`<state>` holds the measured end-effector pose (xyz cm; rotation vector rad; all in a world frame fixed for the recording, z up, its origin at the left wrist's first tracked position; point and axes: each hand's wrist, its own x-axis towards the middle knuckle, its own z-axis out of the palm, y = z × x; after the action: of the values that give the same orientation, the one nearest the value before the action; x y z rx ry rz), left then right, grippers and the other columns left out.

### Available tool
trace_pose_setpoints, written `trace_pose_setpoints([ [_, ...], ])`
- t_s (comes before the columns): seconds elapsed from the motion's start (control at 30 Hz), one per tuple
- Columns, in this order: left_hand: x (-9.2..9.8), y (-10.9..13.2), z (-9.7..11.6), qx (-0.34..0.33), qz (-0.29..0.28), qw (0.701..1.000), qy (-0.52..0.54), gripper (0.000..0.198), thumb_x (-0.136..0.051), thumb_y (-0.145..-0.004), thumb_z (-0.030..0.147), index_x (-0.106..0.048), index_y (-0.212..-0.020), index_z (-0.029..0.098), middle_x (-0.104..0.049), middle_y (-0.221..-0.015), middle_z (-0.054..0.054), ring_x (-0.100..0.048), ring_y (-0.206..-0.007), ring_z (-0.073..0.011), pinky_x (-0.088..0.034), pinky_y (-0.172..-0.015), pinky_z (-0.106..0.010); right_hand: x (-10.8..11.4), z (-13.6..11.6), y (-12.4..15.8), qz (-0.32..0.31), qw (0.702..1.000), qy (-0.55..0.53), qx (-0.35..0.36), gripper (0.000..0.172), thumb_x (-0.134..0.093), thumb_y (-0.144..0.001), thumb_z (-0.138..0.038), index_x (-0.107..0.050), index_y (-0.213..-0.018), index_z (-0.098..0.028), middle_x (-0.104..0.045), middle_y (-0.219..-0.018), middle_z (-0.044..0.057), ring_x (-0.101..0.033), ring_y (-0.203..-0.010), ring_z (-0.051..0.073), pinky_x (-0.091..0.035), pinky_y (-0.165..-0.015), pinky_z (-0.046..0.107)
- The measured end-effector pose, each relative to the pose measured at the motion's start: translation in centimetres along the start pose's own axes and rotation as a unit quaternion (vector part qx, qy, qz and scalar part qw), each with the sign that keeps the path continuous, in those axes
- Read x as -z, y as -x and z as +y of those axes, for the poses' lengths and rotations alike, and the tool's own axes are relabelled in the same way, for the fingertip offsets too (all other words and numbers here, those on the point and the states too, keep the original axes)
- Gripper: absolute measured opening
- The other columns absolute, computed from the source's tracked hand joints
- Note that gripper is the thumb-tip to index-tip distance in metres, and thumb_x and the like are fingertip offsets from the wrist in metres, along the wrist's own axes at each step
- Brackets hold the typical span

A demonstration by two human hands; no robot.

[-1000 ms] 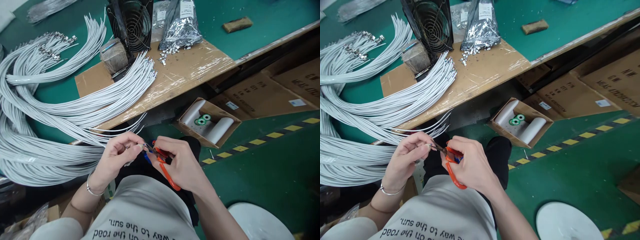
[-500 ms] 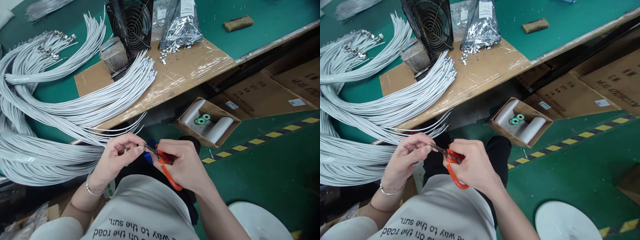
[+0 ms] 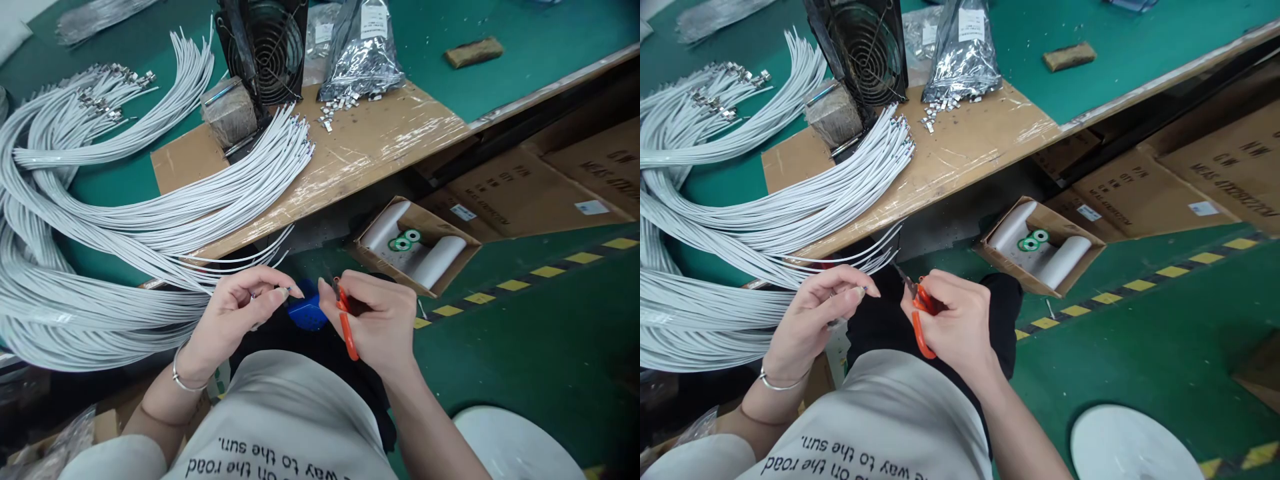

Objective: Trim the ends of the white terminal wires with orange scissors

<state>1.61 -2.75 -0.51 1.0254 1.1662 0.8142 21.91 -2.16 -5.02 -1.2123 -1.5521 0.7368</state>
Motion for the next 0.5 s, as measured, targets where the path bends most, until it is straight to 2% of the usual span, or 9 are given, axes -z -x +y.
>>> trace_pose_setpoints([
  [0.1,-0.1,0.0,0.2,0.003,-0.004,1.0,0.007,0.027,-0.077,-0.1,0.046,-0.085,-0.106,0.021,-0.049,-0.061,0.004,-0.037,-0.056,-0.0116,-0.029,-0.051,-0.027,0.1,0.0,0.0,0.026,0.998,-0.023,-0.047,0.053,-0.075,-0.093,-0.018,-0.04,-0.053,-0.02,-0.034,-0.054,-0.006,-0.028,-0.05,0.008,-0.021,-0.047,0.029],
  [0.17,-0.2,0.0,0.3,0.005,-0.001,1.0,0.028,0.028,-0.08,-0.098,0.045,-0.081,-0.112,0.021,-0.045,-0.058,0.007,-0.039,-0.054,-0.0108,-0.032,-0.051,-0.024,0.2,0.1,0.1,0.029,0.995,-0.053,-0.075,0.045,-0.079,-0.094,-0.025,-0.056,-0.055,-0.02,-0.047,-0.054,-0.004,-0.038,-0.05,0.009,-0.029,-0.047,0.028],
  [0.23,-0.4,0.0,0.3,0.004,0.005,0.999,0.046,0.028,-0.084,-0.095,0.044,-0.076,-0.108,0.02,-0.05,-0.059,0.007,-0.042,-0.052,-0.0097,-0.036,-0.05,-0.022,0.2,0.1,0.1,0.025,0.992,-0.081,-0.09,0.031,-0.08,-0.093,-0.027,-0.073,-0.064,-0.021,-0.06,-0.059,-0.001,-0.048,-0.052,0.011,-0.036,-0.048,0.027],
  [0.33,-0.8,0.0,0.1,-0.007,0.011,0.999,0.048,0.026,-0.084,-0.096,0.04,-0.068,-0.092,0.02,-0.058,-0.06,0.006,-0.047,-0.05,-0.0082,-0.038,-0.049,-0.02,0.1,0.1,0.2,0.027,0.989,-0.112,-0.094,0.015,-0.082,-0.09,-0.024,-0.083,-0.075,-0.023,-0.066,-0.063,-0.001,-0.054,-0.055,0.013,-0.042,-0.05,0.027],
  [0.5,-1.1,-0.1,-0.5,-0.069,0.048,0.996,-0.034,0.018,-0.082,-0.098,0.031,-0.072,-0.089,0.019,-0.069,-0.071,0.002,-0.059,-0.061,-0.0099,-0.047,-0.059,-0.021,0.5,0.1,0.1,0.052,0.984,-0.138,-0.099,0.014,-0.081,-0.089,-0.017,-0.085,-0.078,-0.026,-0.066,-0.062,-0.002,-0.058,-0.056,0.013,-0.046,-0.052,0.028],
])
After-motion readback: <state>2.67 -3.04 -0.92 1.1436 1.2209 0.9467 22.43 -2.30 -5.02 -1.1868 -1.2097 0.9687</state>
